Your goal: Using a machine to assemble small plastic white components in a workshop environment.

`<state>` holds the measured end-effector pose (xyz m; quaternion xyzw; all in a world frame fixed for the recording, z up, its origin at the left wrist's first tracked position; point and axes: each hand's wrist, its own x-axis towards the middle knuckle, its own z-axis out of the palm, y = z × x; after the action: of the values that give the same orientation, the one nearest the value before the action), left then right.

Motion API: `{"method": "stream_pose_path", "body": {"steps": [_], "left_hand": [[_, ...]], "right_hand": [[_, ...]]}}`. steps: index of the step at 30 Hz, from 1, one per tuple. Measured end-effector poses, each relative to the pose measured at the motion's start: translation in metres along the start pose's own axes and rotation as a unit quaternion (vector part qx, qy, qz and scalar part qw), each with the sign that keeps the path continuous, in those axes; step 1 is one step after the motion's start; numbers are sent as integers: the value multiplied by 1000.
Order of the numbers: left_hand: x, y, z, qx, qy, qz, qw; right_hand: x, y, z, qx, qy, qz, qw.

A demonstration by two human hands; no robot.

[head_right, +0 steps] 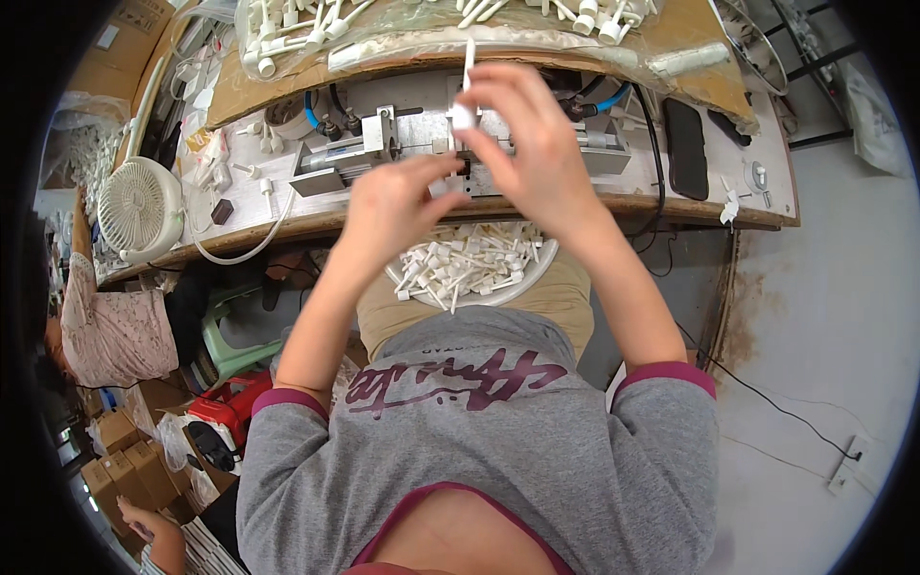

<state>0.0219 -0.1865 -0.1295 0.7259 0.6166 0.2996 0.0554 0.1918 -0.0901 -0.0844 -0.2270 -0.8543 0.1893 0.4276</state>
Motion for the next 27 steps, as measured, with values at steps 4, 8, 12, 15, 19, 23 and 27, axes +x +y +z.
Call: {"method": "stream_pose_path", "body": {"steps": [4,8,12,15,19,23,27], "left_hand": [[45,-21,-48,-65,210,24,975],[94,-68,-87,204,250,34,946],[126,-83,-82,138,140,-119,973],[130,-118,-62,209,153,-46,965],[126,-93,-71,108,87,-95,986],[107,-55,-88,-41,91,-144,985],[61,-25,-77,-213,109,-51,970]], "right_hand": [[-54,-4,7,-124,-48,-44,990],[-74,-4,27,-188,-104,-66,975],[-69,1,44,-267,-142,-57,952],[-60,-2,50,-275,-155,-52,948],[-59,0,46,-270,-173,-32,947],[-46,-2,37,-196,-207,12,959],[5,9,6,-100,-71,56,991]]}}
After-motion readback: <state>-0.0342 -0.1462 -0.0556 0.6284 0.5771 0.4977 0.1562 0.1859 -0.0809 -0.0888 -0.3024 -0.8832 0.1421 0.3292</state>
